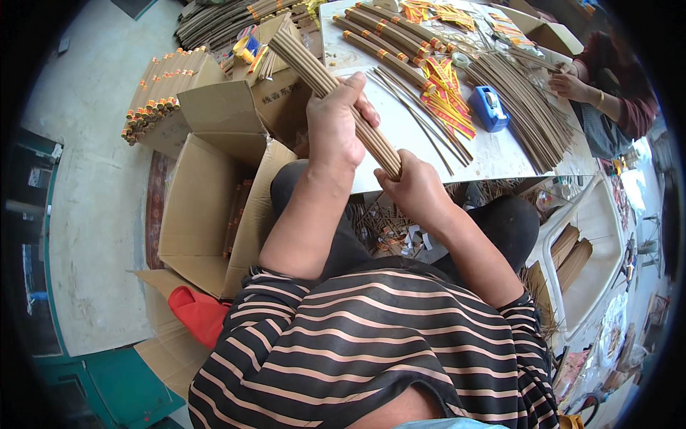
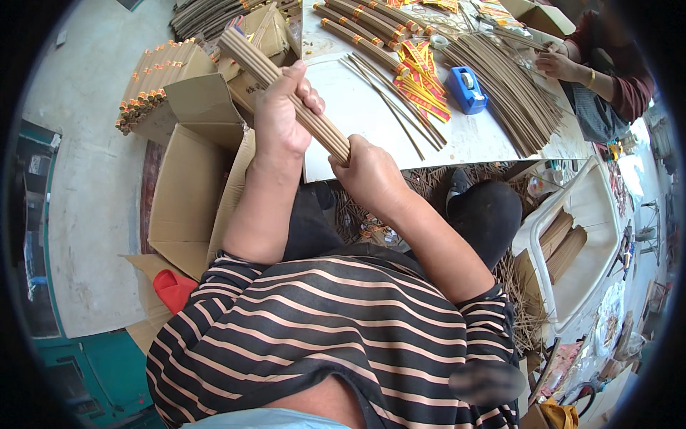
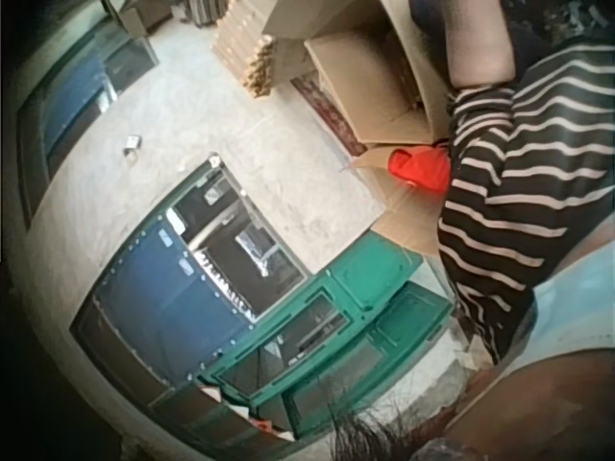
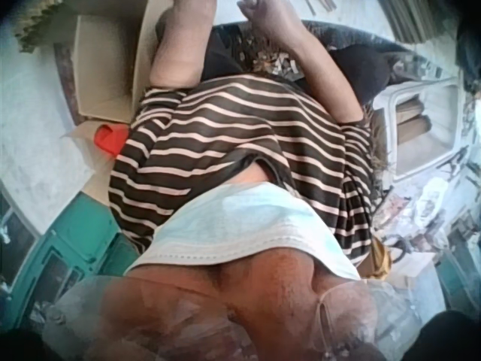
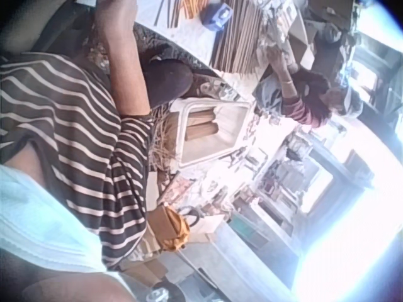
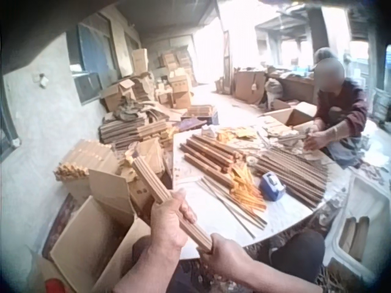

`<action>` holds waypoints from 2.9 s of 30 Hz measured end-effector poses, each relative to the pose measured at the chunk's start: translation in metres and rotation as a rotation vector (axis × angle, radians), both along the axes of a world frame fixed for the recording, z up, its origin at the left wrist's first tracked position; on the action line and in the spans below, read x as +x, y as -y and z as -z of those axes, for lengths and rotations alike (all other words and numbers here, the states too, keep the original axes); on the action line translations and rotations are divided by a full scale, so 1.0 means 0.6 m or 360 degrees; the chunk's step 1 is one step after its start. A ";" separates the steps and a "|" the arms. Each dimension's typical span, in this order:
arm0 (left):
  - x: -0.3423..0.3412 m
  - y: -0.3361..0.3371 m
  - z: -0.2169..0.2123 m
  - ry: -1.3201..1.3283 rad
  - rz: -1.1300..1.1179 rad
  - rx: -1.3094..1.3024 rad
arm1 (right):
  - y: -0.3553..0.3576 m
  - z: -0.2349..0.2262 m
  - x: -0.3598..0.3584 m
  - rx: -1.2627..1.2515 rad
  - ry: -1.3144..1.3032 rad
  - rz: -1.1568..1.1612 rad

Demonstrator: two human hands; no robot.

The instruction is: The person bundles incense sticks by hand, aligns them, and wraps them with a yellow and red paper band. They place the finished bundles into a cardboard box and continue to gather and bundle more sticks from a nearby container.

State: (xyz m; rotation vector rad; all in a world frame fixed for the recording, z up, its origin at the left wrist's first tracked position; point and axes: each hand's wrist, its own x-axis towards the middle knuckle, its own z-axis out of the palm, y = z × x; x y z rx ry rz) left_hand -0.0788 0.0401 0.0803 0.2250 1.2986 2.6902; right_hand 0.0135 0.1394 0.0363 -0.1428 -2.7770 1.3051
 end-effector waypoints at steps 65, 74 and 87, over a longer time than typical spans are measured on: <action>-0.116 0.051 0.201 0.0889 0.0370 0.0662 | 0.009 0.015 -0.048 0.0385 -0.0490 -0.0368; -0.115 0.059 0.200 0.0925 0.0403 0.0671 | 0.020 0.014 -0.045 0.0589 -0.0579 -0.0488; -0.115 0.063 0.201 0.0910 0.0339 0.0630 | 0.018 0.004 -0.041 0.0754 -0.0428 -0.0610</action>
